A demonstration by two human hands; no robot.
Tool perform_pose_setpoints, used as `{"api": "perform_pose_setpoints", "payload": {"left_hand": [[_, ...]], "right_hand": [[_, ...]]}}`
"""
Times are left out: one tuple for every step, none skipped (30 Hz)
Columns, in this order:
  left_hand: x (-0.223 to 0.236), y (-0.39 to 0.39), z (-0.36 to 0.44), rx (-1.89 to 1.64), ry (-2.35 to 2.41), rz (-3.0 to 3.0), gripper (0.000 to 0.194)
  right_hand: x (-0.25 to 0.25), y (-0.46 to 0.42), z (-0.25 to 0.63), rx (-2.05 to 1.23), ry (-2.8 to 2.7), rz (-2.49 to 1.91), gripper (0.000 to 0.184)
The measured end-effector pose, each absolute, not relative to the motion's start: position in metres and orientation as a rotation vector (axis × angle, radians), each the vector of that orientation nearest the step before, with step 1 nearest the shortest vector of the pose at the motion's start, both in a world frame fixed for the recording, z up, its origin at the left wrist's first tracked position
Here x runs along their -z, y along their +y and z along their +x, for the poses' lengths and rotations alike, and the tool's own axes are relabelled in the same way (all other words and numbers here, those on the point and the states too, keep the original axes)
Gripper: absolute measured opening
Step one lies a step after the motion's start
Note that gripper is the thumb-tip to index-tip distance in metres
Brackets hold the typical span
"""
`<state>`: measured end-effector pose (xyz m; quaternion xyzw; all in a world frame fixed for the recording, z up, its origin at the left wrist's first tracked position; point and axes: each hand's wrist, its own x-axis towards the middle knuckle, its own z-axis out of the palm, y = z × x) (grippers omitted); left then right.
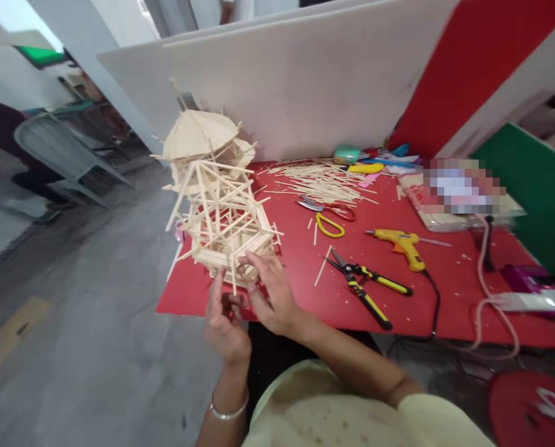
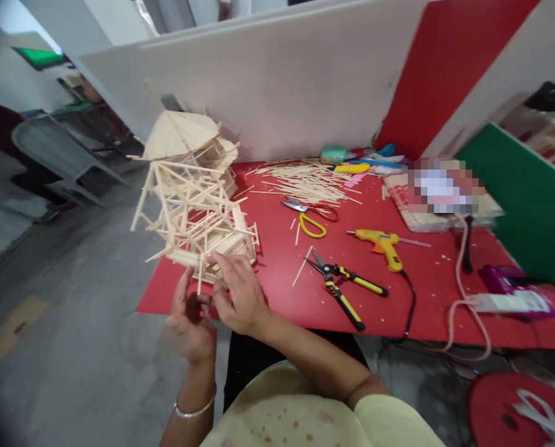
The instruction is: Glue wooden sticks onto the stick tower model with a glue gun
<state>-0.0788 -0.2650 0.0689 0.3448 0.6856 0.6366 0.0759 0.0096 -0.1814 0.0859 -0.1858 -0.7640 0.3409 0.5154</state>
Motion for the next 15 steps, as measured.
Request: {"api": "perform_pose_setpoints", "payload": {"left_hand": [[-0.0691,-0.2651,-0.079,-1.907,2.03,1.007,0.093],[-0.0697,-0.2652,-0.079,-1.9,2.026,0.99,0.092],[-0.0703,-0.2651,-0.0788,-1.893,2.03,0.982,0.092],[-0.0711,-0.265,-0.0785,-1.89,2.037,0.978,0.093],[-0.0718,-0.2648,-0.0783,-1.891,2.045,0.974,0.094],[-0.0725,-0.2645,-0.0782,-1.896,2.052,0.969,0.096],[-0.0731,-0.2641,-0.0781,-1.903,2.059,0.962,0.096],[-0.0736,-0.2636,-0.0782,-1.909,2.063,0.954,0.096],[-0.0742,-0.263,-0.0784,-1.918,2.063,0.945,0.096],[-0.0748,-0.2624,-0.0786,-1.93,2.059,0.935,0.097],[-0.0755,-0.2618,-0.0789,-1.945,2.051,0.925,0.098],[-0.0762,-0.2611,-0.0791,-1.961,2.041,0.916,0.099],[-0.0771,-0.2606,-0.0793,-1.973,2.032,0.909,0.101],[-0.0779,-0.2602,-0.0794,-1.979,2.025,0.901,0.102],[-0.0787,-0.2599,-0.0797,-1.981,2.024,0.89,0.102]], "right_hand": [[-0.0859,-0.1812,0.0098,-0.816,-1.83,-0.443,0.069],[-0.0858,-0.1809,0.0101,-0.815,-1.825,-0.443,0.069],[-0.0858,-0.1807,0.0103,-0.815,-1.819,-0.446,0.069],[-0.0858,-0.1806,0.0104,-0.815,-1.814,-0.448,0.068],[-0.0859,-0.1806,0.0105,-0.812,-1.807,-0.45,0.068],[-0.0859,-0.1806,0.0103,-0.806,-1.797,-0.453,0.067],[-0.086,-0.1806,0.01,-0.798,-1.785,-0.456,0.065],[-0.0859,-0.1805,0.0094,-0.788,-1.769,-0.461,0.062],[-0.0858,-0.1804,0.0087,-0.779,-1.746,-0.47,0.058],[-0.0856,-0.1803,0.0079,-0.776,-1.718,-0.48,0.052],[-0.0853,-0.1802,0.0071,-0.781,-1.684,-0.492,0.043],[-0.085,-0.18,0.0065,-0.794,-1.647,-0.502,0.032],[-0.0847,-0.1799,0.006,-0.809,-1.61,-0.509,0.02],[-0.0844,-0.1797,0.0056,-0.824,-1.582,-0.511,0.01],[-0.0841,-0.1795,0.0055,-0.839,-1.566,-0.505,0.011]]}}
